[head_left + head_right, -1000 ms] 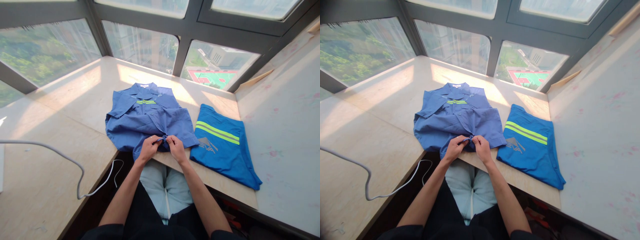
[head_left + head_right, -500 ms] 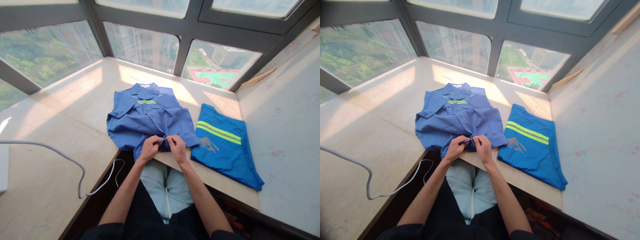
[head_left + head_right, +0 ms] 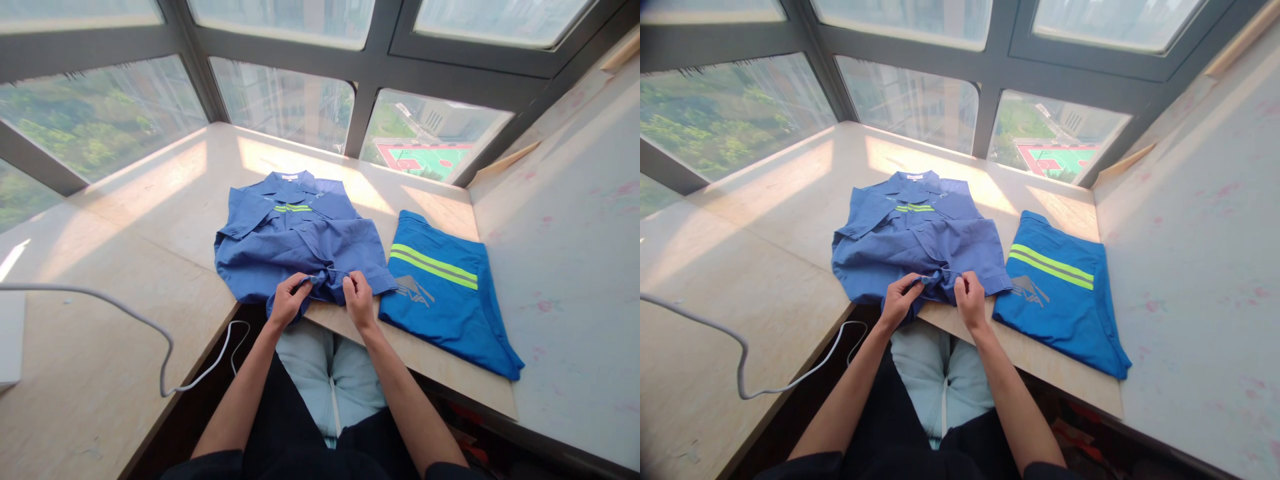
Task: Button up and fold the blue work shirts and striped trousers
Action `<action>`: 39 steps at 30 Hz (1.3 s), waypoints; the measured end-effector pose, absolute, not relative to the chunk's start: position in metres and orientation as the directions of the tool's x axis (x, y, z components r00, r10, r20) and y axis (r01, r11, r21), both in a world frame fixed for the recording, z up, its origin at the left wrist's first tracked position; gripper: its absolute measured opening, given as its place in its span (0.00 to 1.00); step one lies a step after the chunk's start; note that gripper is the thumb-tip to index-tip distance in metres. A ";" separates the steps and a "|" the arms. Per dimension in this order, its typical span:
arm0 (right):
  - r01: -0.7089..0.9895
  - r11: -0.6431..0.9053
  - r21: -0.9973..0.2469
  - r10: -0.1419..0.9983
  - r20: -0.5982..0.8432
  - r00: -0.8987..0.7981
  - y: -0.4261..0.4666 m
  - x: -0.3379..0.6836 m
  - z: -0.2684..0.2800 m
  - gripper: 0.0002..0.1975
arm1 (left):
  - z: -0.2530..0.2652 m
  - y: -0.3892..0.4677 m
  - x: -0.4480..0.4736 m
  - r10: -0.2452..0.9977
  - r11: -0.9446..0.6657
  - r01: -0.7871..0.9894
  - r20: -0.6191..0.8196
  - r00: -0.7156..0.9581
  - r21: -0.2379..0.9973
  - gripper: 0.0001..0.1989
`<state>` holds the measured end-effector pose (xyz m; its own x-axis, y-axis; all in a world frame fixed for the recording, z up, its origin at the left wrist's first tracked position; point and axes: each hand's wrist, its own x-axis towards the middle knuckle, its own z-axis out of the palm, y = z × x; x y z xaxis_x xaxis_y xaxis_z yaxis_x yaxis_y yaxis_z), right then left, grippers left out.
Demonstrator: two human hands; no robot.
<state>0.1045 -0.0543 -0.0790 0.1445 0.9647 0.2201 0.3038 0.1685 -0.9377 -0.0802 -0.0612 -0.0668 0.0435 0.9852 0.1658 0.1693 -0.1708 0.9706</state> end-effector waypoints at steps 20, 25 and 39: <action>-0.072 0.350 -0.934 0.915 0.358 -0.189 -0.092 0.121 -0.032 0.06 | -0.030 -0.083 -0.078 0.960 -0.229 0.626 0.278 0.020 0.746 0.20; 0.113 0.595 -0.796 0.718 0.463 -0.519 -0.099 0.123 -0.019 0.06 | -0.039 -0.081 -0.066 0.938 -0.157 0.646 0.318 -0.140 0.747 0.09; 0.573 0.507 -0.644 0.850 0.482 -0.211 -0.101 0.091 -0.007 0.21 | -0.038 -0.081 -0.054 0.914 -0.267 0.696 0.405 -0.037 0.666 0.08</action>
